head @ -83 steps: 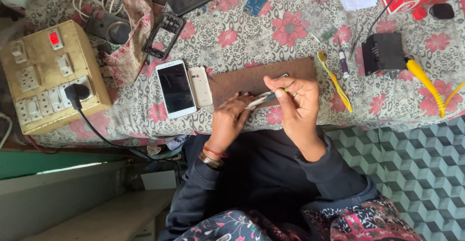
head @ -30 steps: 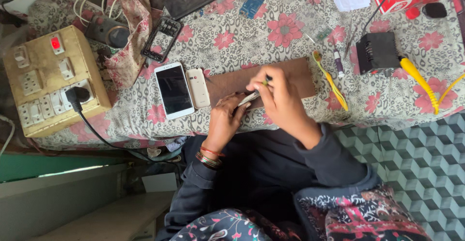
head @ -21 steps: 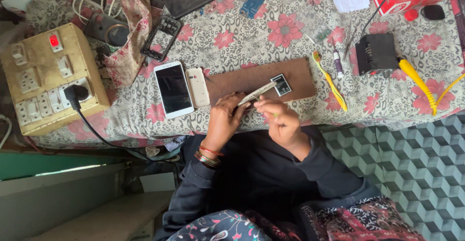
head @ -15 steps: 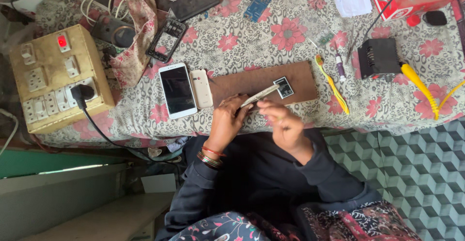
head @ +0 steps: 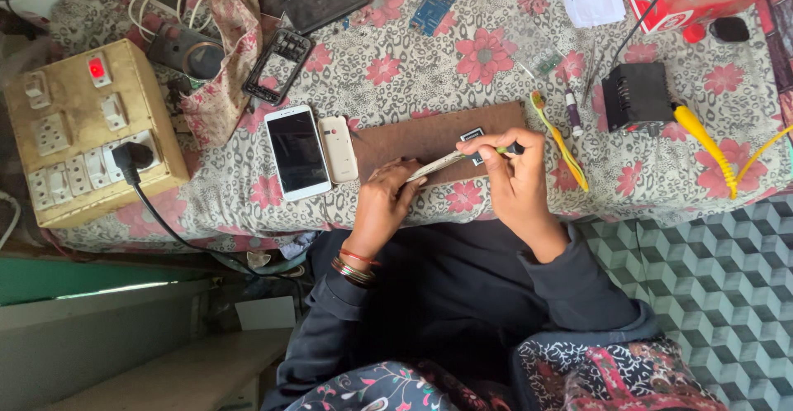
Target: The person sits at a workbench repairing a feature phone. They remove the back cover and battery, then use a small screwdriver-like tool to work on the phone's internal components, repeatedly handling the phone body, battery, and a second smartphone on the bench.
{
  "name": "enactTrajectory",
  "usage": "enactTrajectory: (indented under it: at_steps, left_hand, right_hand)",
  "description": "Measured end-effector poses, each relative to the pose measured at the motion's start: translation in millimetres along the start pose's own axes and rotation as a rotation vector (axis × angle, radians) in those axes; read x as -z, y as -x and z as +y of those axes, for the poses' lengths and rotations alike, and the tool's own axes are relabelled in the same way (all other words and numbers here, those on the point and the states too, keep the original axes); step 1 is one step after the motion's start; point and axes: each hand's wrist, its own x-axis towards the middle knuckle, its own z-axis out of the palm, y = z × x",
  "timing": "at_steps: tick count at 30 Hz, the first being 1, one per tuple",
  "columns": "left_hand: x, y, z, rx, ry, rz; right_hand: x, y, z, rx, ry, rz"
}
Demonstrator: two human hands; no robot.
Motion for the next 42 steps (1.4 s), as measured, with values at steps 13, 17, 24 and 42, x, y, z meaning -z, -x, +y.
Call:
enactTrajectory:
  at_steps: [13,17,24,42]
  left_hand:
    - [5.0,0.4,4.2,-0.039,0.002,-0.029]
    - [3.5,-1.6,5.9,-0.029,0.005,-0.027]
    - [1.7,-4.7,3.7,-0.003,0.010,-0.007]
    - [-5.8,-0.6,6.4,-0.034,-0.056,0.025]
  right_hand:
    - [10.7,-30.2,-23.2,-0.160,0.209,-0.131]
    - [11.6,-47.3,-28.6,-0.232,0.302,-0.187]
    - [1.5,-25.9,-13.4,-0.033,0.288,-0.094]
    - [-3.0,26.2,28.5,0.257,0.154,0.045]
